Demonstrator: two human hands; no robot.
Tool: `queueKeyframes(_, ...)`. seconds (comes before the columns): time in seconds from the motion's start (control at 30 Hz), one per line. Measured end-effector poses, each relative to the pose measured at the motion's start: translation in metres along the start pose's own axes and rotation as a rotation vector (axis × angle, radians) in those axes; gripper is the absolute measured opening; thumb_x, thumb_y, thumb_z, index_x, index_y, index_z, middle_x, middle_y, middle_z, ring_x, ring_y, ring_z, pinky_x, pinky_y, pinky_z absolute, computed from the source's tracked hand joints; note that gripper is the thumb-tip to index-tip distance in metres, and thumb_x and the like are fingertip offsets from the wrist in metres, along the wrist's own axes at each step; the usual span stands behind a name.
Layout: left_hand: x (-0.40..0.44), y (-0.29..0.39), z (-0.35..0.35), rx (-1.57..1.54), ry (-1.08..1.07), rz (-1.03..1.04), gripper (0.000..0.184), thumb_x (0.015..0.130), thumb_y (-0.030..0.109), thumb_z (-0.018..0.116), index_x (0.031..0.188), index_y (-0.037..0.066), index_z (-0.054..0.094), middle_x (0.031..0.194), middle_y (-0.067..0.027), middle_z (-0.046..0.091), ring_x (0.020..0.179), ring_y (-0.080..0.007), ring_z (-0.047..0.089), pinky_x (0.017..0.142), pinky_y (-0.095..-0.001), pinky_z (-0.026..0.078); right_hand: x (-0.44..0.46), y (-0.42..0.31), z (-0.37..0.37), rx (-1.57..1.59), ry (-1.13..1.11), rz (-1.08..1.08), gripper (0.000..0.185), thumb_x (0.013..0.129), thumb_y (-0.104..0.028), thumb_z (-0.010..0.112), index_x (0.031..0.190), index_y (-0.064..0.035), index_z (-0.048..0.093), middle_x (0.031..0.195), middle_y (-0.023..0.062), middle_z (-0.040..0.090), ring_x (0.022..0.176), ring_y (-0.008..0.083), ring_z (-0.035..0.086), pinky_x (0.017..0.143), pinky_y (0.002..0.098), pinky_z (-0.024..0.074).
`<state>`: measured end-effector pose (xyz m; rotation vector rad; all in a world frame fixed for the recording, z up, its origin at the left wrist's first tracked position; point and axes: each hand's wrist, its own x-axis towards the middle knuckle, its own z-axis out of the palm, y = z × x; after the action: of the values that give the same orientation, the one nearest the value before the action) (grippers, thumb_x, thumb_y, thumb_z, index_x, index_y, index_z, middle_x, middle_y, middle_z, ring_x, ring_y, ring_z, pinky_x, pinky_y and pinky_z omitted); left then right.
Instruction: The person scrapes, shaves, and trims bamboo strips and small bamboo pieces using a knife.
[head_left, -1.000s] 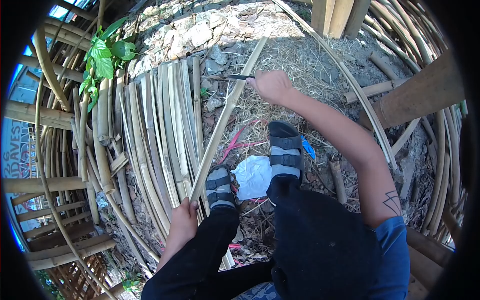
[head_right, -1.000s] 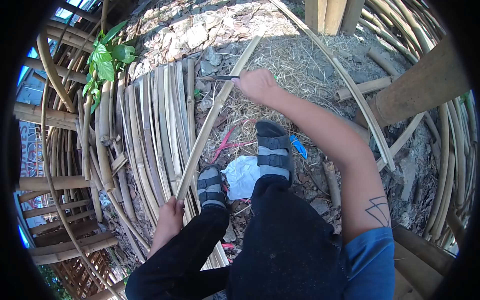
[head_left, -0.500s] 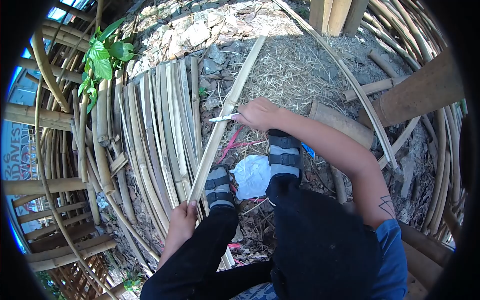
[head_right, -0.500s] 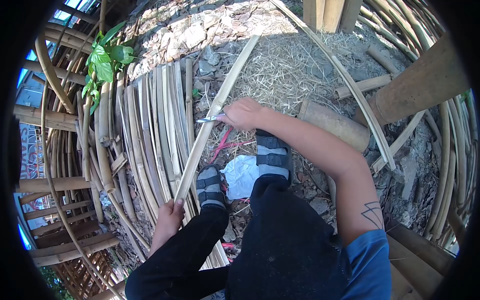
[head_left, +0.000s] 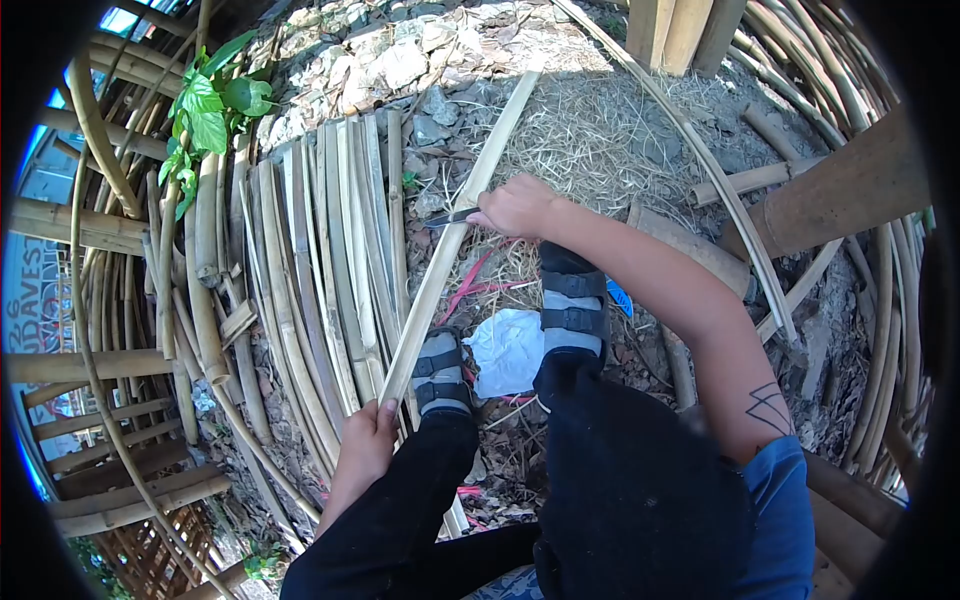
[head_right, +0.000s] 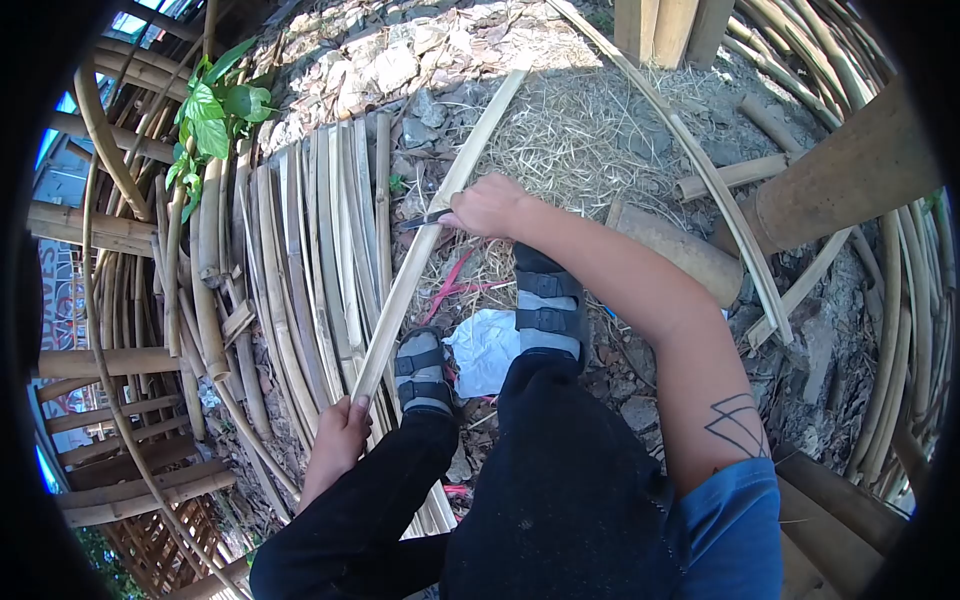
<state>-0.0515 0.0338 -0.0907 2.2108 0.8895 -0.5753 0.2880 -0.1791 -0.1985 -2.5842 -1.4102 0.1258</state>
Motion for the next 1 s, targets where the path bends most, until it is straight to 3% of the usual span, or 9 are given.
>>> queueKeyframes(0.13,0.001,-0.005,0.001,0.015,-0.003,0.033,0.048,0.106,0.035,0.049,0.083,-0.006,0.060,0.062,-0.0160,0.060,0.057,-0.0285,0.060,0.058,-0.0407,0.047,0.001,-0.001,-0.001,-0.072,0.001,0.008,0.059,0.100,-0.054,0.045,0.082,-0.0028,0.069,0.069,0.0170,0.070,0.068,0.0358,0.072,0.064,0.0482,0.0575)
queueKeyframes(0.2,0.001,-0.004,0.002,-0.049,0.012,0.085,0.042,0.106,0.033,0.050,0.081,0.000,0.054,0.058,-0.0003,0.048,0.048,-0.0109,0.044,0.046,-0.0306,0.035,0.001,0.001,-0.002,-0.080,0.004,0.007,0.060,0.100,-0.055,0.045,0.082,-0.0030,0.069,0.069,0.0168,0.070,0.068,0.0356,0.072,0.063,0.0483,0.0575)
queueKeyframes(0.23,0.000,-0.001,0.001,-0.049,0.013,0.084,0.042,0.106,0.033,0.050,0.081,0.000,0.054,0.058,-0.0003,0.048,0.048,-0.0109,0.044,0.046,-0.0306,0.035,0.002,0.002,-0.002,-0.090,0.006,0.007,0.060,0.100,-0.055,0.044,0.081,-0.0031,0.069,0.069,0.0167,0.070,0.067,0.0354,0.072,0.062,0.0485,0.0576)
queueKeyframes(0.3,-0.003,0.007,-0.001,0.040,0.025,0.077,0.048,0.106,0.034,0.048,0.081,-0.006,0.059,0.062,-0.0178,0.060,0.057,-0.0318,0.061,0.059,-0.0419,0.047,0.003,0.007,-0.002,-0.109,0.010,-0.010,0.061,0.100,-0.056,0.044,0.081,-0.0032,0.068,0.068,0.0165,0.069,0.066,0.0354,0.072,0.060,0.0484,0.0575)
queueKeyframes(0.43,-0.003,0.006,0.000,0.060,0.048,0.108,0.047,0.106,0.033,0.049,0.081,-0.006,0.059,0.061,-0.0178,0.060,0.056,-0.0327,0.061,0.058,-0.0423,0.047,0.003,0.016,-0.003,-0.152,0.043,-0.056,0.062,0.100,-0.057,0.044,0.080,-0.0033,0.067,0.066,0.0158,0.069,0.063,0.0354,0.071,0.055,0.0475,0.0571)
queueKeyframes(0.5,-0.002,0.006,0.000,0.021,0.052,0.144,0.044,0.106,0.032,0.051,0.081,-0.004,0.057,0.058,-0.0043,0.052,0.050,-0.0137,0.048,0.049,-0.0329,0.039,0.003,0.020,-0.003,-0.149,0.050,-0.068,0.062,0.100,-0.057,0.043,0.080,-0.0030,0.066,0.065,0.0157,0.068,0.063,0.0354,0.071,0.055,0.0477,0.0572)
queueKeyframes(0.73,-0.006,0.005,0.000,0.020,0.048,0.137,0.044,0.106,0.032,0.051,0.082,-0.004,0.058,0.058,-0.0051,0.053,0.051,-0.0149,0.050,0.051,-0.0340,0.041,0.002,0.033,-0.006,-0.219,-0.001,-0.070,0.063,0.102,-0.056,0.039,0.089,-0.0011,0.066,0.069,0.0164,0.069,0.067,0.0351,0.072,0.060,0.0476,0.0579)
queueKeyframes(0.8,-0.013,-0.020,-0.003,0.052,0.027,0.040,0.045,0.105,0.032,0.051,0.082,-0.006,0.059,0.061,-0.0150,0.060,0.055,-0.0281,0.060,0.058,-0.0418,0.046,-0.005,0.099,-0.027,0.027,0.188,0.690,0.064,0.108,-0.050,0.026,0.099,-0.0011,0.067,0.080,0.0173,0.072,0.079,0.0345,0.073,0.068,0.0467,0.0585)
queueKeyframes(1.0,-0.012,-0.034,-0.007,-0.097,0.016,-0.093,0.043,0.105,0.031,0.054,0.084,-0.006,0.060,0.061,-0.0095,0.057,0.055,-0.0179,0.053,0.056,-0.0369,0.043,-0.084,0.135,-0.110,-0.268,0.213,0.602,0.062,0.108,-0.047,0.027,0.094,0.0008,0.064,0.078,0.0232,0.070,0.079,0.0423,0.070,0.071,0.0511,0.0557)
